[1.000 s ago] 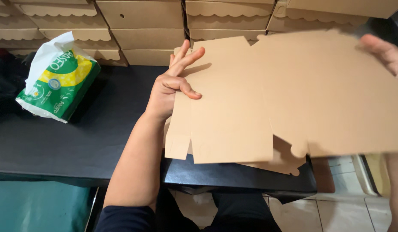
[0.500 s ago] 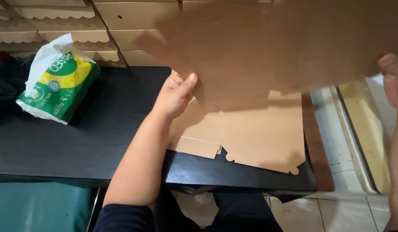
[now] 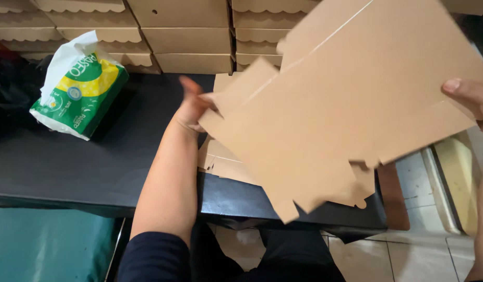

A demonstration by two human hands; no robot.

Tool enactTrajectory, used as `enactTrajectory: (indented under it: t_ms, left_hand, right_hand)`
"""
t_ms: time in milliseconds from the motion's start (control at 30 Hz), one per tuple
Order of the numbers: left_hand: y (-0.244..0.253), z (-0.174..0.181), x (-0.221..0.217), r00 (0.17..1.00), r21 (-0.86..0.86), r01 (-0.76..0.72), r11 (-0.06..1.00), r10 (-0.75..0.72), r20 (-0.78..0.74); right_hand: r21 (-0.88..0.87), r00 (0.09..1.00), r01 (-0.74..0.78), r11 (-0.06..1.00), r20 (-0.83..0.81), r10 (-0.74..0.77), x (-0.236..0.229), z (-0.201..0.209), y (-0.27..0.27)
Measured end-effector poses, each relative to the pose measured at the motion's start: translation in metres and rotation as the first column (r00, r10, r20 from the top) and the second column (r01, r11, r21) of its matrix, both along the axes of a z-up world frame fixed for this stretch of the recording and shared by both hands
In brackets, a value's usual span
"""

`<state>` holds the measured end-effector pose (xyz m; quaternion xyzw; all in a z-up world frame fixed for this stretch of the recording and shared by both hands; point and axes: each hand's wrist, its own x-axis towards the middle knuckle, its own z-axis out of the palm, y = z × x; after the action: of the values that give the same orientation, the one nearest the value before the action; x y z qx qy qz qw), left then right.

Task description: The person assembles flat cardboard boxes by hand. They pick up a flat piece of cardboard, fold the sides up, and interlock the tabs to form a box shape. The person repeats this process for multiple boxes, stacking the finished ones on the table.

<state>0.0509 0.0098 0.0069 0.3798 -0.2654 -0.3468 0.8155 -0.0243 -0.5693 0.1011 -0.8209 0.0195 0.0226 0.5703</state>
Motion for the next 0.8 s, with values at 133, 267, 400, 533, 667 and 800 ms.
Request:
enactTrajectory:
  t_ms: [133,267,400,533,667,800]
  left_hand:
    - [-0.031,0.01,-0.007,0.934,0.519,-0.221,0.826,0.027,0.355]
    - [-0.054,0.015,-0.012,0.985,0.547,-0.138,0.826,0.058,0.16]
    - [-0.06,0.018,-0.016,0.991,0.592,-0.127,0.796,0.071,0.117]
    - [-0.069,0.021,-0.02,0.981,0.618,-0.167,0.768,0.068,0.181]
    - [-0.075,0.021,-0.025,0.973,0.64,-0.127,0.758,-0.03,0.228]
    - [-0.077,0.022,-0.028,0.914,0.691,-0.153,0.707,-0.165,0.371]
  right_hand:
    - [-0.033,1.0,-0.018,0.999,0.016,0.019,-0.001,0.0,0.002]
    - [-0.045,0.998,-0.06,0.997,0.007,0.061,-0.004,-0.002,0.01]
    - [-0.051,0.995,-0.099,0.994,0.002,0.099,-0.01,-0.004,0.021]
    - [-0.053,0.988,-0.157,0.986,0.004,0.157,-0.016,-0.001,0.032]
    - [-0.044,0.972,-0.233,0.972,0.005,0.233,-0.026,-0.003,0.051]
    - [-0.021,0.945,-0.327,0.945,0.016,0.327,-0.036,-0.004,0.073]
